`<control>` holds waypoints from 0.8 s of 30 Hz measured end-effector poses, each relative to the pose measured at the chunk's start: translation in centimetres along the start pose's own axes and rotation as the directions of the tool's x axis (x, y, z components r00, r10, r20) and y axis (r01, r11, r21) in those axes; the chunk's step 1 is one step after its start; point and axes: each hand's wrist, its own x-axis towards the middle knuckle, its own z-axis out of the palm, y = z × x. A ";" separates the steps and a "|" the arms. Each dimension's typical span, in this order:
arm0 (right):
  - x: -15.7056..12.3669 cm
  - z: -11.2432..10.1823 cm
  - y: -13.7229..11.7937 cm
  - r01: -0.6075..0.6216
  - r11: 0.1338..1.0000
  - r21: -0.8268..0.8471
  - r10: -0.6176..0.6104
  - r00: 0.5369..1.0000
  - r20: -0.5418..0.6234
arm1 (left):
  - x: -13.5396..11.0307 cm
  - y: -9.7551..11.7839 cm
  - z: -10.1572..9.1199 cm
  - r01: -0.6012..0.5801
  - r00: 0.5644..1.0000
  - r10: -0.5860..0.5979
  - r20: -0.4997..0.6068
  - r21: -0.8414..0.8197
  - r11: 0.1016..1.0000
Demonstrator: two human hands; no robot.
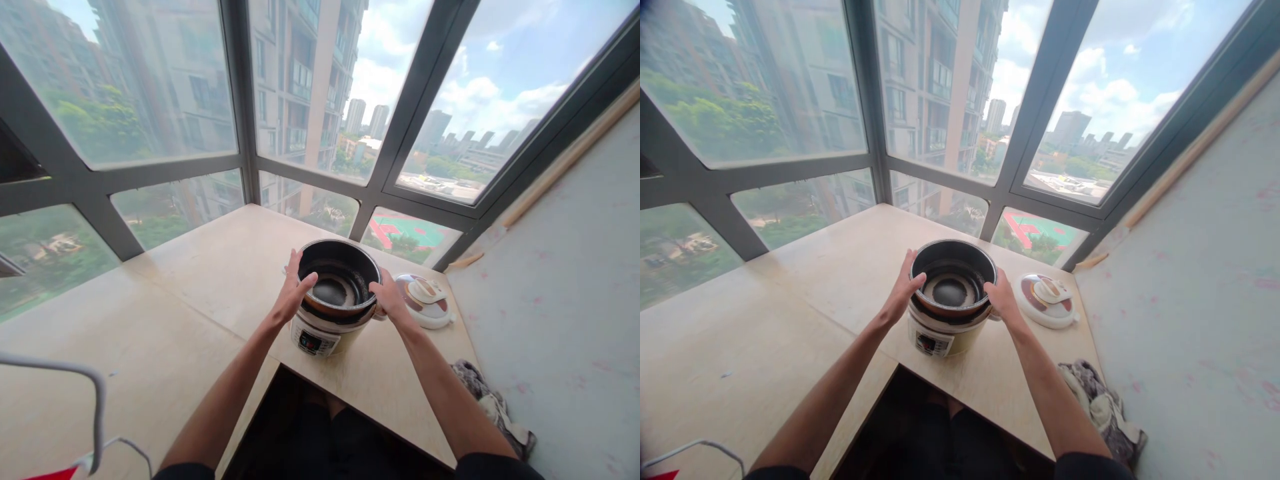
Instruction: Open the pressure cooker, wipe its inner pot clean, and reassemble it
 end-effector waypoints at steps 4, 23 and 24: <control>0.2 0.1 1.0 0.009 0.987 -0.159 -0.002 0.999 0.044 | -0.2 -1.0 -0.4 -0.060 0.994 0.024 0.110 0.340 0.939; -0.6 1.2 1.4 0.124 0.658 -0.743 0.000 0.986 0.165 | -0.7 -5.2 -0.1 -0.261 0.958 0.262 0.115 0.725 0.637; -0.6 1.1 1.7 0.138 0.663 -0.735 -0.020 0.986 0.167 | -0.7 -5.4 -0.1 -0.265 0.955 0.277 0.106 0.725 0.636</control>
